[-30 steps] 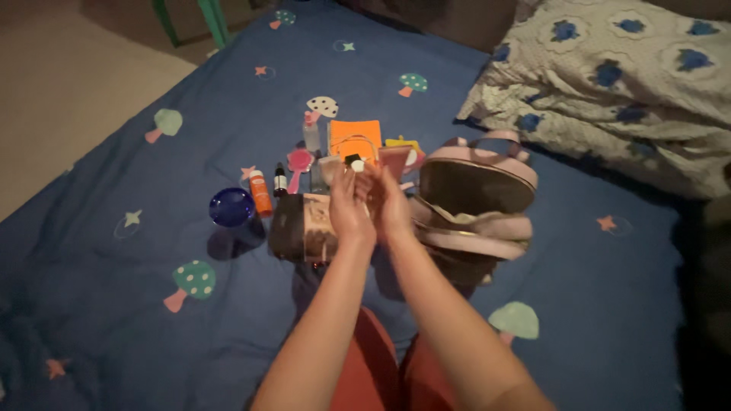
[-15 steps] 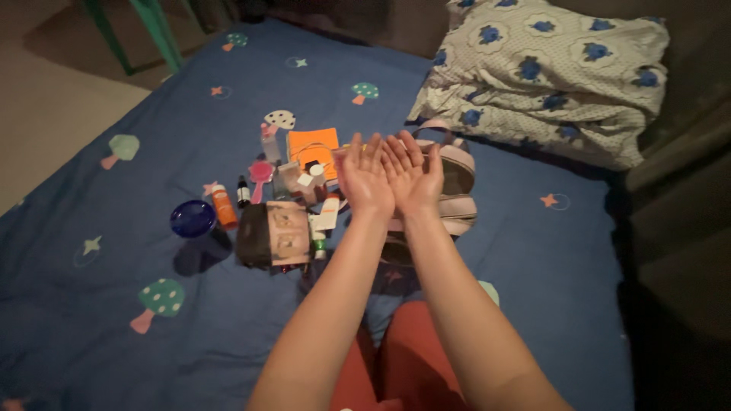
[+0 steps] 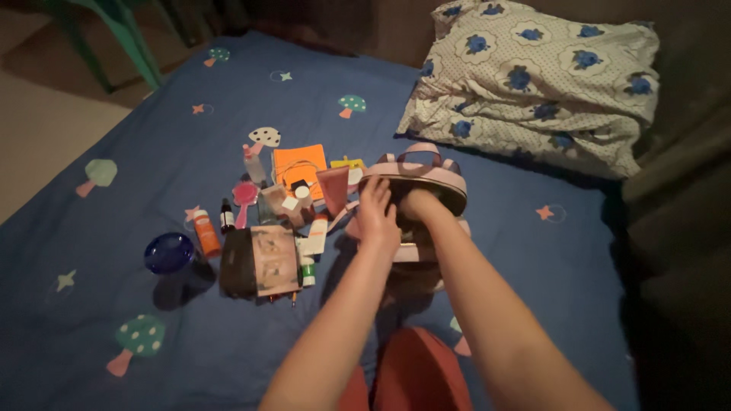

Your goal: The person sits on a bed and packs a pink backpack with items laid out on the bed, placing cosmetics, bottles, a notebook, a pouch, charging cables and pens into the bag's compartments and zipping them shut.

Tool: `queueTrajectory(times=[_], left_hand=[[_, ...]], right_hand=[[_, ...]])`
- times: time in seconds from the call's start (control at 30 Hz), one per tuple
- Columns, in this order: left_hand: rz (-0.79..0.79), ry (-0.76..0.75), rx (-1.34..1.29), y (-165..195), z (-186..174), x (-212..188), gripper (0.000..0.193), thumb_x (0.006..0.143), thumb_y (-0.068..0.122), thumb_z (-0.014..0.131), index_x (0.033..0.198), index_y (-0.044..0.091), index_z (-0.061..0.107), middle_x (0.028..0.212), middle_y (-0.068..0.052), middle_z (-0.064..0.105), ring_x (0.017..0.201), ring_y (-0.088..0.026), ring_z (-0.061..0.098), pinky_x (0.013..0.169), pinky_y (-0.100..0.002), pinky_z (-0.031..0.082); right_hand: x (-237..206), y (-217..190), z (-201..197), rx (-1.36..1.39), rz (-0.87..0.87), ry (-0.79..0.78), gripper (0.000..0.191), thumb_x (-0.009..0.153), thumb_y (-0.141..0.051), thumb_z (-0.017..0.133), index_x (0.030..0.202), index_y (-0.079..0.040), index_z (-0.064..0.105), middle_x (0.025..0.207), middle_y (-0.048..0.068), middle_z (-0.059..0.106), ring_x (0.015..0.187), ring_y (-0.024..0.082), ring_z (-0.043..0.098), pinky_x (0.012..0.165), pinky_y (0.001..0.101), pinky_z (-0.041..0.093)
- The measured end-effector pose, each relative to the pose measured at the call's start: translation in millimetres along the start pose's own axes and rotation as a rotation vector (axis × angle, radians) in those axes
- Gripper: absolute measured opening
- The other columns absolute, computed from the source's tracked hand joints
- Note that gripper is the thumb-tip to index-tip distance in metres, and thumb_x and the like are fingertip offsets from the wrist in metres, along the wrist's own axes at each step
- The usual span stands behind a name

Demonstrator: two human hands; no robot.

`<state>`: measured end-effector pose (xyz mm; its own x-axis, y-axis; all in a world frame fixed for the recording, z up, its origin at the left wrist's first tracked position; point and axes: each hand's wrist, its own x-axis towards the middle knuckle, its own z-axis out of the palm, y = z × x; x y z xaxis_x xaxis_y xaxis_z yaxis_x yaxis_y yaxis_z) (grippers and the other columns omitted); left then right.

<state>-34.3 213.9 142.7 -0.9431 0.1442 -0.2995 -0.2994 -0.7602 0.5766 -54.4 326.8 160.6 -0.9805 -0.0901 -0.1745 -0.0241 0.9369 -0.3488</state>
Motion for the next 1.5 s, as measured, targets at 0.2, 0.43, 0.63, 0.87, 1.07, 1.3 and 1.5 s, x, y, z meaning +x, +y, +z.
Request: queueTrajectory(times=[0.2, 0.43, 0.63, 0.87, 1.07, 1.3, 1.5], left_hand=[[-0.029, 0.076, -0.023, -2.0, 6.1, -5.1, 0.063, 0.094, 0.046, 0.055, 0.15, 0.018, 0.051, 0.163, -0.009, 0.037, 0.153, -0.024, 0.029, 0.124, -0.048, 0.016], [0.015, 0.028, -0.002, 1.2, 11.8, -6.8, 0.057, 0.095, 0.038, 0.051, 0.151, 0.025, 0.049, 0.165, -0.007, 0.035, 0.153, -0.028, 0.028, 0.122, -0.051, 0.017], [0.028, 0.019, -0.012, -5.1, 12.1, -5.8, 0.057, 0.097, 0.036, 0.047, 0.153, 0.027, 0.048, 0.165, -0.009, 0.034, 0.154, -0.03, 0.027, 0.122, -0.052, 0.016], [0.037, -0.007, -0.007, -6.1, 14.4, -9.2, 0.056, 0.098, 0.038, 0.046, 0.154, 0.028, 0.045, 0.167, -0.009, 0.031, 0.155, -0.03, 0.026, 0.123, -0.051, 0.015], [0.031, 0.017, -0.013, 1.3, 17.5, -12.7, 0.055, 0.098, 0.037, 0.047, 0.153, 0.028, 0.048, 0.167, -0.01, 0.03, 0.155, -0.03, 0.026, 0.122, -0.051, 0.016], [0.022, 0.059, -0.025, -0.5, 19.9, -11.7, 0.055, 0.098, 0.034, 0.048, 0.153, 0.029, 0.048, 0.167, -0.012, 0.031, 0.153, -0.032, 0.028, 0.121, -0.051, 0.019], [0.053, 0.024, -0.028, -3.4, 15.4, -9.4, 0.056, 0.098, 0.034, 0.047, 0.154, 0.028, 0.045, 0.167, -0.013, 0.028, 0.154, -0.032, 0.026, 0.121, -0.051, 0.017]], right_hand=[[48.7, 0.1, 33.6, -0.03, 0.025, 0.016, 0.045, 0.093, -0.024, 0.061, 0.133, -0.005, 0.061, 0.132, 0.028, 0.06, 0.121, 0.047, 0.057, 0.101, 0.0523, 0.043], [56.9, 11.5, 63.6, -0.034, 0.071, -0.028, 0.048, 0.093, -0.024, 0.06, 0.138, -0.006, 0.056, 0.137, 0.026, 0.055, 0.125, 0.044, 0.053, 0.104, 0.0505, 0.04], [57.8, 19.4, 77.7, -0.027, 0.07, -0.035, 0.051, 0.094, -0.023, 0.059, 0.141, -0.006, 0.052, 0.142, 0.025, 0.052, 0.129, 0.043, 0.05, 0.107, 0.049, 0.038], [57.3, 22.4, 81.1, -0.026, 0.068, -0.035, 0.055, 0.094, -0.023, 0.057, 0.146, -0.006, 0.047, 0.147, 0.024, 0.047, 0.134, 0.04, 0.046, 0.11, 0.0471, 0.036], [54.8, 22.5, 77.3, -0.016, 0.064, -0.037, 0.058, 0.095, -0.023, 0.056, 0.149, -0.007, 0.043, 0.151, 0.023, 0.043, 0.138, 0.039, 0.043, 0.113, 0.0456, 0.034], [51.1, 25.3, 75.5, -0.016, 0.064, -0.028, 0.062, 0.096, -0.022, 0.055, 0.154, -0.007, 0.038, 0.156, 0.021, 0.039, 0.143, 0.037, 0.039, 0.116, 0.0438, 0.031], [46.5, 42.0, 76.9, -0.023, 0.06, -0.018, 0.066, 0.096, -0.022, 0.054, 0.158, -0.008, 0.034, 0.161, 0.02, 0.035, 0.147, 0.035, 0.035, 0.119, 0.0422, 0.029]])
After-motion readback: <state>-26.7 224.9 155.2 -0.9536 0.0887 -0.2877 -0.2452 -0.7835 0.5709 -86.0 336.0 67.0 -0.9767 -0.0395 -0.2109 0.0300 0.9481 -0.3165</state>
